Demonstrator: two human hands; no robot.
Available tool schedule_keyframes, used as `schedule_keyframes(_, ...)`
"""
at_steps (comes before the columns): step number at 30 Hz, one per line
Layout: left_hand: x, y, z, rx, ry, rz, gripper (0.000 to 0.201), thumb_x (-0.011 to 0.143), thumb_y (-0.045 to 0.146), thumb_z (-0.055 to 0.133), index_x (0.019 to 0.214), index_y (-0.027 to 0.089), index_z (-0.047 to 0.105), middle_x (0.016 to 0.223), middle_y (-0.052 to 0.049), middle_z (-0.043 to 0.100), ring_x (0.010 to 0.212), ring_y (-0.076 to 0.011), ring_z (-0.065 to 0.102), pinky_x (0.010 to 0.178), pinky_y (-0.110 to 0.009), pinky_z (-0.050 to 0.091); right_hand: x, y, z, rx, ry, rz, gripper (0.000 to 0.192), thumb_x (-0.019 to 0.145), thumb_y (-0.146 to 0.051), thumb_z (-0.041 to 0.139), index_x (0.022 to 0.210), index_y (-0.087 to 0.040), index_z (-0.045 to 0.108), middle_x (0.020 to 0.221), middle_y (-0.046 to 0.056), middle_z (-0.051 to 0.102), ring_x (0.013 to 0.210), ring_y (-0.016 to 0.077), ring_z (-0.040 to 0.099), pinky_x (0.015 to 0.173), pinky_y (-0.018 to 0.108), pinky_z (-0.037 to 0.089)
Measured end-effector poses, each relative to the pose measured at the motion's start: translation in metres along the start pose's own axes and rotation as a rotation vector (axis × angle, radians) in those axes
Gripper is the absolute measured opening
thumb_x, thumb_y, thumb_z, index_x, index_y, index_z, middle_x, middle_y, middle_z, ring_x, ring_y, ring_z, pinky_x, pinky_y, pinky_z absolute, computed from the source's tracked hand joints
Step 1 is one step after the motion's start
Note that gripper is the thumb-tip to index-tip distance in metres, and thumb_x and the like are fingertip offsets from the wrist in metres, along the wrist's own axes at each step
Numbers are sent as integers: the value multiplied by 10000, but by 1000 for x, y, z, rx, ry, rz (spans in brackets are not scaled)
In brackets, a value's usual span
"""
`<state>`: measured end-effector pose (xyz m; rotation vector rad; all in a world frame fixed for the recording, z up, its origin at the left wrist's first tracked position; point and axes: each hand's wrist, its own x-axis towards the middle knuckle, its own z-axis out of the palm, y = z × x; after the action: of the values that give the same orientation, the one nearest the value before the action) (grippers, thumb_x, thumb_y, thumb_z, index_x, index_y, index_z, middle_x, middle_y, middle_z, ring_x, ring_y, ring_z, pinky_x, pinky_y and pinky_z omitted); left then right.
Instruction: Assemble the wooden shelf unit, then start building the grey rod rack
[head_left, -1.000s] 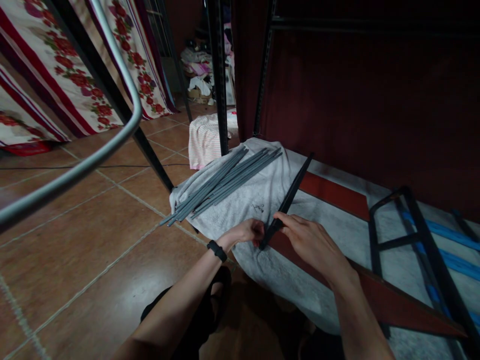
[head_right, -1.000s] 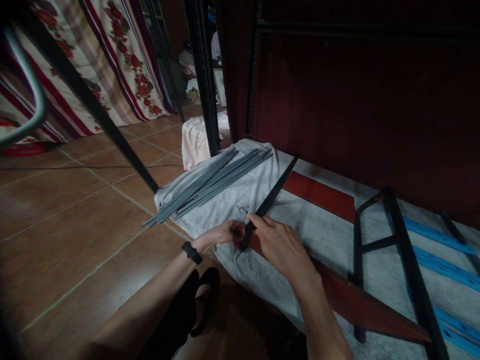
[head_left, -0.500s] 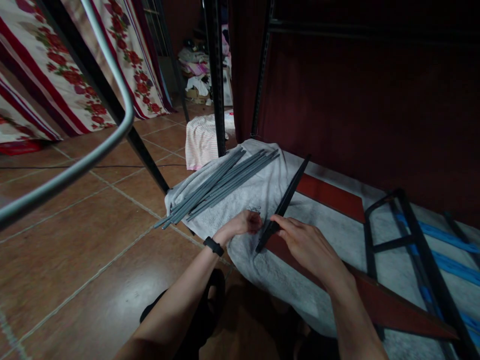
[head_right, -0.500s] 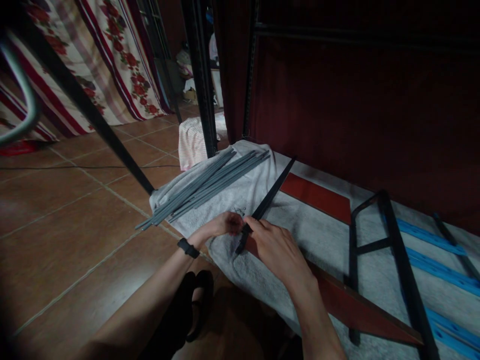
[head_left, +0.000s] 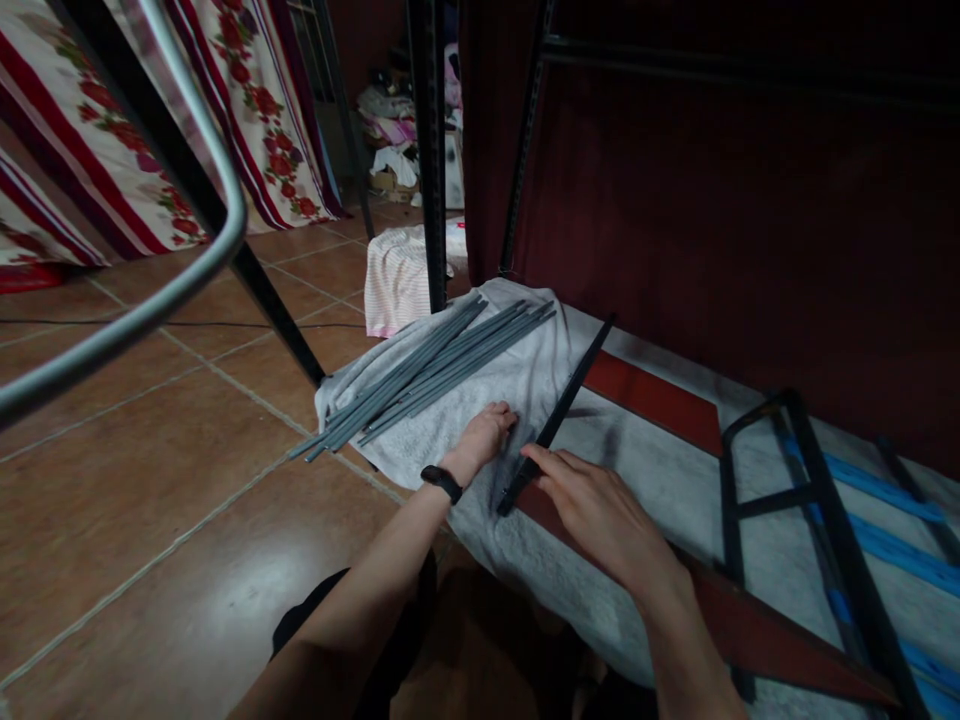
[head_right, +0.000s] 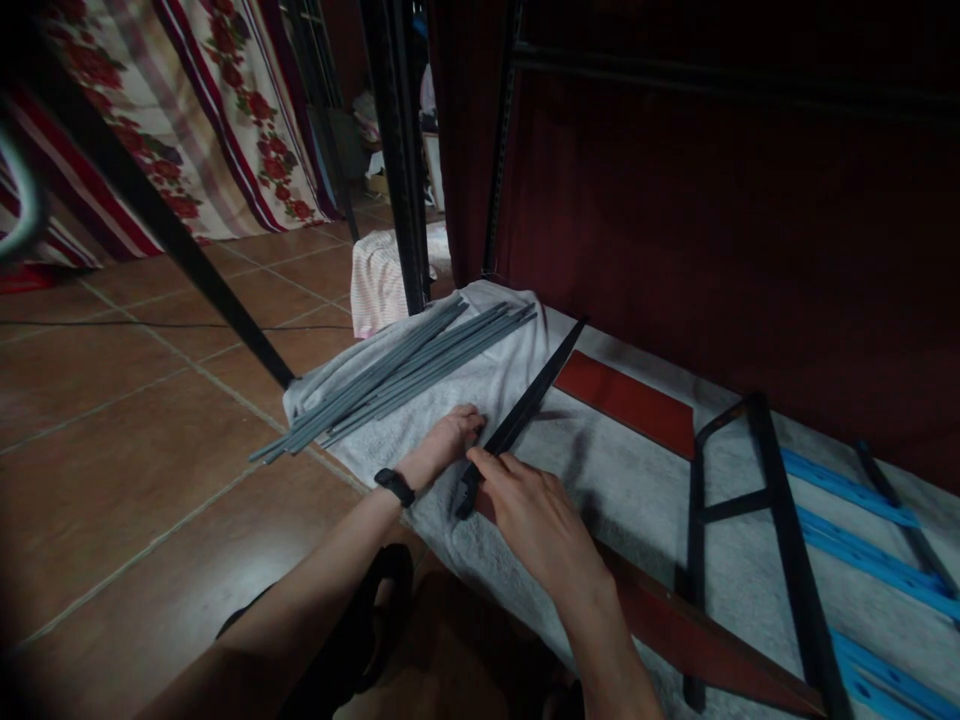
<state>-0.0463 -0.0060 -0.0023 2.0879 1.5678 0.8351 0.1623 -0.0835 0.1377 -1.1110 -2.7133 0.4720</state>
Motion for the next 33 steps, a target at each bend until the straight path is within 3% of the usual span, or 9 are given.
schedule_keyframes(6,0,-23,-10,-73,23,-78,414,624,-44,438,896,134,694,909,-51,618,888,-175,542,897,-294,433,-1,2,1,-7,-2,-5,475,976,-158,372,1426,-270,474,1185,58,683,1027,196,674,847,319,522)
schedule_keyframes(10,-1,-29,-11,-82,44,-115,270,648,-9,451,752,134,655,827,-46,598,760,-160,522,810,-289,440,-1,3,2,-5,1,-7,471,981,-179,374,1436,-264,462,1180,70,681,1051,205,667,869,332,519)
schedule_keyframes(16,-5,-26,-13,-47,52,-143,175,732,45,501,619,177,526,762,-39,562,723,-162,505,783,-278,415,-1,1,1,13,-1,37,512,991,-214,382,1499,-250,334,1178,83,694,1073,226,670,871,354,514)
schedule_keyframes(21,-14,-9,-38,-38,76,-234,121,773,87,548,698,179,570,742,-34,571,735,-168,531,747,-272,412,-1,-1,1,14,14,159,402,988,-261,428,1384,-210,390,1096,91,721,1000,245,700,804,349,511)
schedule_keyframes(24,-20,13,-60,-333,-28,-194,37,782,150,585,776,158,621,718,-10,594,680,-136,532,677,-245,429,-1,-4,-1,25,11,212,240,987,-281,440,1215,-218,478,1056,72,727,928,243,713,741,332,501)
schedule_keyframes(28,-27,42,-76,-747,-263,-134,193,781,248,669,926,123,687,807,-24,660,715,-124,576,698,-236,468,-1,-6,-2,19,-4,179,162,1000,-287,415,1098,-238,535,1048,47,719,934,228,705,757,325,495)
schedule_keyframes(33,-33,49,-83,-752,-314,-146,207,767,253,709,926,122,730,805,-29,693,734,-128,590,722,-236,477,-1,-3,2,0,28,90,308,1010,-266,376,1292,-273,500,1236,59,664,1042,211,676,855,340,498)
